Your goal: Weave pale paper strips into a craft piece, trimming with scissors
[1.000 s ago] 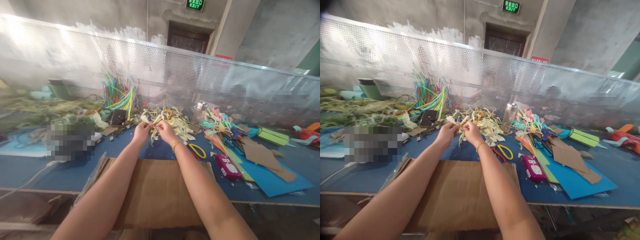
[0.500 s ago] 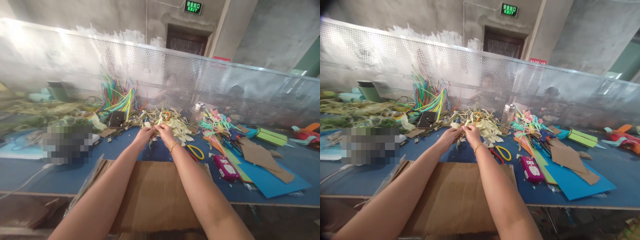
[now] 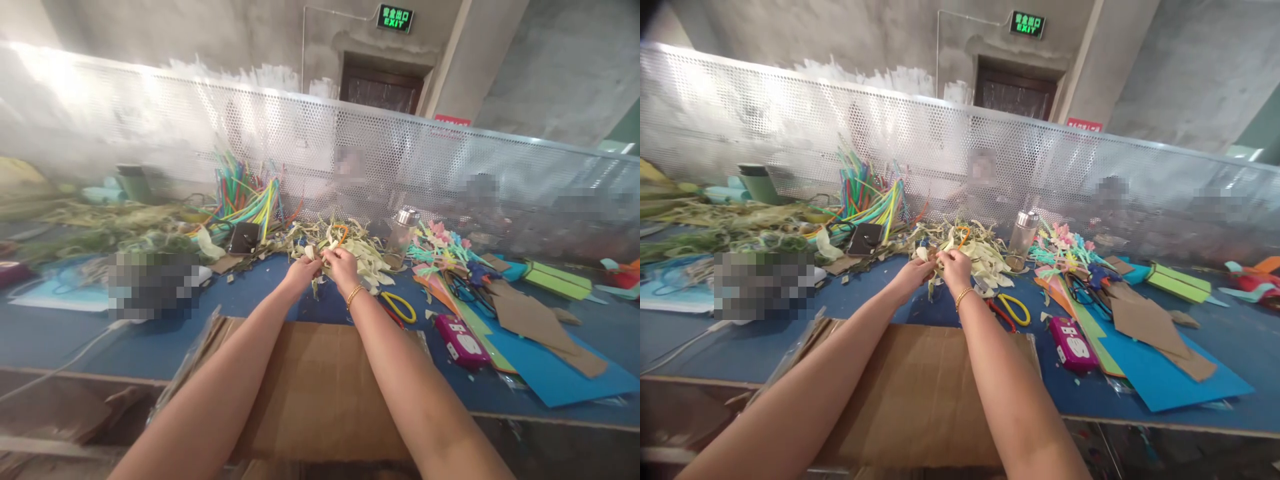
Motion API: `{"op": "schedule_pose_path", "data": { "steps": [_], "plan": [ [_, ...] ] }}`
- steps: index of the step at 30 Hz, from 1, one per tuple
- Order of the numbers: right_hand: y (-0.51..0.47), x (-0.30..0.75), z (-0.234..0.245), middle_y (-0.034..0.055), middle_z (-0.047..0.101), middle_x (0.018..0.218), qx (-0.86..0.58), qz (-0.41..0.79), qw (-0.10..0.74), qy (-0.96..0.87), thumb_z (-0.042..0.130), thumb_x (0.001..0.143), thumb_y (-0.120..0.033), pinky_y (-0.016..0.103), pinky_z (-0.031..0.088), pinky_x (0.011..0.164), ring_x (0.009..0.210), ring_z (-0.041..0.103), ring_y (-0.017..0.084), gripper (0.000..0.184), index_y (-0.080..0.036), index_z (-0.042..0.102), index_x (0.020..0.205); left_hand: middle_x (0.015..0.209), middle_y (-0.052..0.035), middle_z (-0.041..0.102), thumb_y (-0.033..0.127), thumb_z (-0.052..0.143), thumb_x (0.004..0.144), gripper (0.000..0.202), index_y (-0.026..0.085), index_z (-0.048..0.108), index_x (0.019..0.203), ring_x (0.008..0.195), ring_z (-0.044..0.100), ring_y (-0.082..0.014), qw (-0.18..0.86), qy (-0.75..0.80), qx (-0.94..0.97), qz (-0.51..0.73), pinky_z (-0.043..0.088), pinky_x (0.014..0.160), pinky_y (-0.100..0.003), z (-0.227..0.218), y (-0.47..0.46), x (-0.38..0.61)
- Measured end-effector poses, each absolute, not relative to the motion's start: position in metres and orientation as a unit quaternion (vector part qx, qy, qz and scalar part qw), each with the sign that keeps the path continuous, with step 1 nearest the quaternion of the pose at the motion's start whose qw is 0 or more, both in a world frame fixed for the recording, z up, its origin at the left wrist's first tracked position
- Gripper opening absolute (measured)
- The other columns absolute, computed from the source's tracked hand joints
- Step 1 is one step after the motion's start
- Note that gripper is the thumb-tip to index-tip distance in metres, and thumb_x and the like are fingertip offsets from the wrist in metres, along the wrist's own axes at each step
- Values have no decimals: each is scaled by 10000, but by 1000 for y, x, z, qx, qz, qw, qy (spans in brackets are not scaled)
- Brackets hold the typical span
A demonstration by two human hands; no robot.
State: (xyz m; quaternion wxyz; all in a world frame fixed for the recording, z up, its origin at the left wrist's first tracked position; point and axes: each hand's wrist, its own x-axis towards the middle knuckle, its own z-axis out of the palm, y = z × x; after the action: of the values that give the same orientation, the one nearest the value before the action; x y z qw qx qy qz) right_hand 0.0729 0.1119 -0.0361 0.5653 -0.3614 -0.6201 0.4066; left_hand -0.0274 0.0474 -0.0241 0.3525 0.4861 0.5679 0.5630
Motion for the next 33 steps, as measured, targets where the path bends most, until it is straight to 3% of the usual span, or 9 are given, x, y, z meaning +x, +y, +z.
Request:
{"op": "schedule_pose_path", "data": {
  "steps": [9,19,33],
  "plan": [
    [111,75,-35,3,605,593,-379,421,553,-610,618,704,-446,261,416,621,606,537,145,296,-161,694,723,645,-36,652,426,574,774,262,174,637,750,576,555,-151,279,604,522,534,386,557,-247,-40,58,-36],
    [114,76,-40,30,621,597,-372,459,535,-604,630,685,-472,286,434,604,593,544,161,321,-156,685,691,647,-34,671,474,662,760,302,178,672,818,589,598,-163,252,617,545,508,426,559,-241,-38,54,-33],
    [119,75,-46,27,616,587,-359,475,534,-600,641,675,-486,298,450,616,595,567,168,333,-157,682,701,678,-34,688,500,545,841,336,190,677,847,602,606,-165,245,628,568,472,396,527,-236,-40,55,-34]
  ]
}}
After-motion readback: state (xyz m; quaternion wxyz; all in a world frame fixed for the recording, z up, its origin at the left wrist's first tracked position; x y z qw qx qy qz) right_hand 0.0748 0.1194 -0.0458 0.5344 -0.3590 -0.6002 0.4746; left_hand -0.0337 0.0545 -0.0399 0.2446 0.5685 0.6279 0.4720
